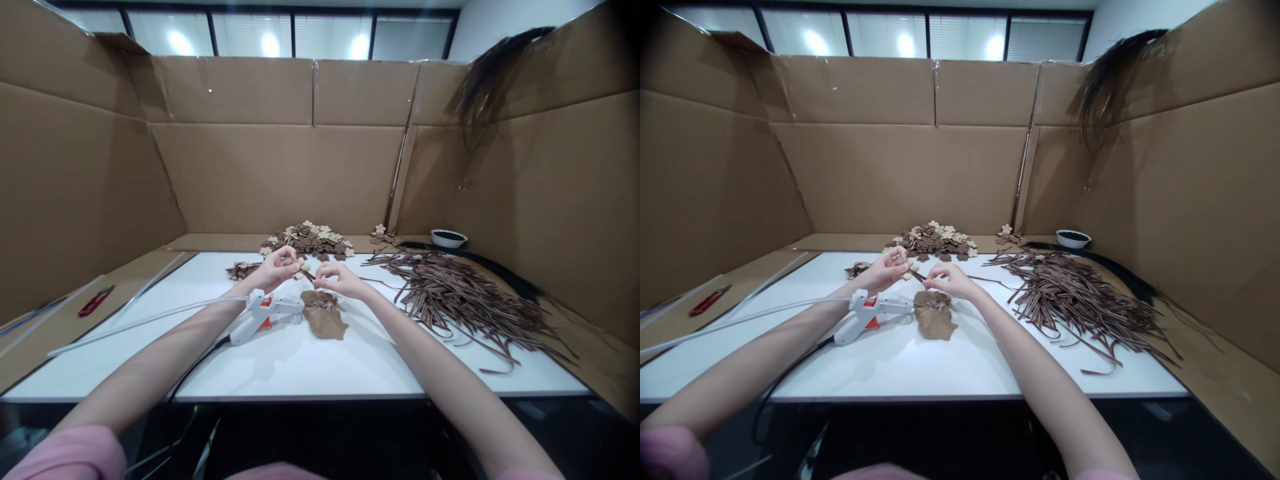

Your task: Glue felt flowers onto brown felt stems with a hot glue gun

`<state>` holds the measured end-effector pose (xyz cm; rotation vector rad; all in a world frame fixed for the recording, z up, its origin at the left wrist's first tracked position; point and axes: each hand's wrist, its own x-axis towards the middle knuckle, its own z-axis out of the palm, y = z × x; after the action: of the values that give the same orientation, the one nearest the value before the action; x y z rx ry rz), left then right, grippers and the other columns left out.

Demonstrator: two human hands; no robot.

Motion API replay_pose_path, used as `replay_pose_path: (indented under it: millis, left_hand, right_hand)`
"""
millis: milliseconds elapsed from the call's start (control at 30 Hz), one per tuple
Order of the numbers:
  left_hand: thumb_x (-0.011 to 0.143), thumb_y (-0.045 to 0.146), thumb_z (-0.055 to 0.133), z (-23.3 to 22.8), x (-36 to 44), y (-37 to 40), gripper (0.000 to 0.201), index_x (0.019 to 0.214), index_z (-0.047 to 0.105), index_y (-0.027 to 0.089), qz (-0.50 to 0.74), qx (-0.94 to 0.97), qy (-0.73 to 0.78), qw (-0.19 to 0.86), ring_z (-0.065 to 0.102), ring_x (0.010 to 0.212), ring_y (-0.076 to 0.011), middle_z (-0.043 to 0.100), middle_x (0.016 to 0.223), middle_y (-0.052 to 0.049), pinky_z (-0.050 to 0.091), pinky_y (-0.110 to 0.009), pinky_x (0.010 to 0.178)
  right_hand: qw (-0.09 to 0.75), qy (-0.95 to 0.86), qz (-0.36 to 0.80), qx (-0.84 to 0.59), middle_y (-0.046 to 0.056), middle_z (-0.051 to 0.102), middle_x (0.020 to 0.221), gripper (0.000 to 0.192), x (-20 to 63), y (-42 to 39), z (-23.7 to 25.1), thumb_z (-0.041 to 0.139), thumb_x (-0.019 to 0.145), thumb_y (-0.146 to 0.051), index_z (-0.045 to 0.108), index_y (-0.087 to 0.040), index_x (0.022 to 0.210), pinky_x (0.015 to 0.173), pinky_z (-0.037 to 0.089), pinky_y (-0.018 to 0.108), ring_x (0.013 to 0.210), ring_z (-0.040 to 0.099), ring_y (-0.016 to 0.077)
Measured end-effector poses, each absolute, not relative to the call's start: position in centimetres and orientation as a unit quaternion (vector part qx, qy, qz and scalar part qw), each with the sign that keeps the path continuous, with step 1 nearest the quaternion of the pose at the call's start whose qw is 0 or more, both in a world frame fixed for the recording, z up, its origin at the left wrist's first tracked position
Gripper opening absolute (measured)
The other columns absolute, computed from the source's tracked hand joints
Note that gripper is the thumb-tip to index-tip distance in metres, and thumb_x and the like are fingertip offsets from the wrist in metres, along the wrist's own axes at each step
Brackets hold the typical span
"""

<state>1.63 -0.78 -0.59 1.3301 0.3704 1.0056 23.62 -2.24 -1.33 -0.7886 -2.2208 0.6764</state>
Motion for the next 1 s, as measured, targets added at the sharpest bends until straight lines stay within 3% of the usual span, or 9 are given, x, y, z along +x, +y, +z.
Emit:
replay_pose_path:
  millis: [200, 600, 1000]
  left_hand:
    - [0.063, 0.019, 0.083, -0.1, 1.5, -0.8, 0.042, 0.083, 0.046, 0.017, 0.455, 0.587, 0.187, 0.643, 0.065, 0.067, -0.0131, 0.059, 0.065, 0.004, 0.049, -0.020, 0.057]
    - [0.063, 0.022, 0.083, -0.8, 1.8, -0.8, 0.043, 0.084, 0.046, 0.017, 0.435, 0.597, 0.165, 0.653, 0.062, 0.061, -0.0101, 0.063, 0.070, 0.003, 0.048, -0.020, 0.057]
    - [0.065, 0.026, 0.082, -0.2, 1.1, -0.3, 0.040, 0.083, 0.048, 0.016, 0.457, 0.663, 0.229, 0.547, 0.060, 0.060, -0.0097, 0.061, 0.066, 0.003, 0.049, -0.021, 0.060]
  right_hand:
    - [0.326, -0.848, 0.292, -0.301, 0.006, 0.062, 0.078, 0.042, 23.9, -2.3, -1.0, 0.060, 0.079, -0.055, 0.068, -0.014, 0.072, 0.070, 0.044, 0.027, 0.078, 0.056, 0.0169]
    - [0.326, -0.852, 0.269, -0.310, 0.006, 0.063, 0.080, 0.037, 23.8, -2.2, -1.4, 0.062, 0.079, -0.050, 0.068, -0.015, 0.070, 0.073, 0.043, 0.029, 0.080, 0.056, 0.0175]
    - [0.298, -0.852, 0.318, -0.289, 0.006, 0.065, 0.080, 0.041, 25.1, -2.1, -0.6, 0.059, 0.081, -0.053, 0.068, -0.015, 0.073, 0.073, 0.046, 0.028, 0.080, 0.058, 0.0172]
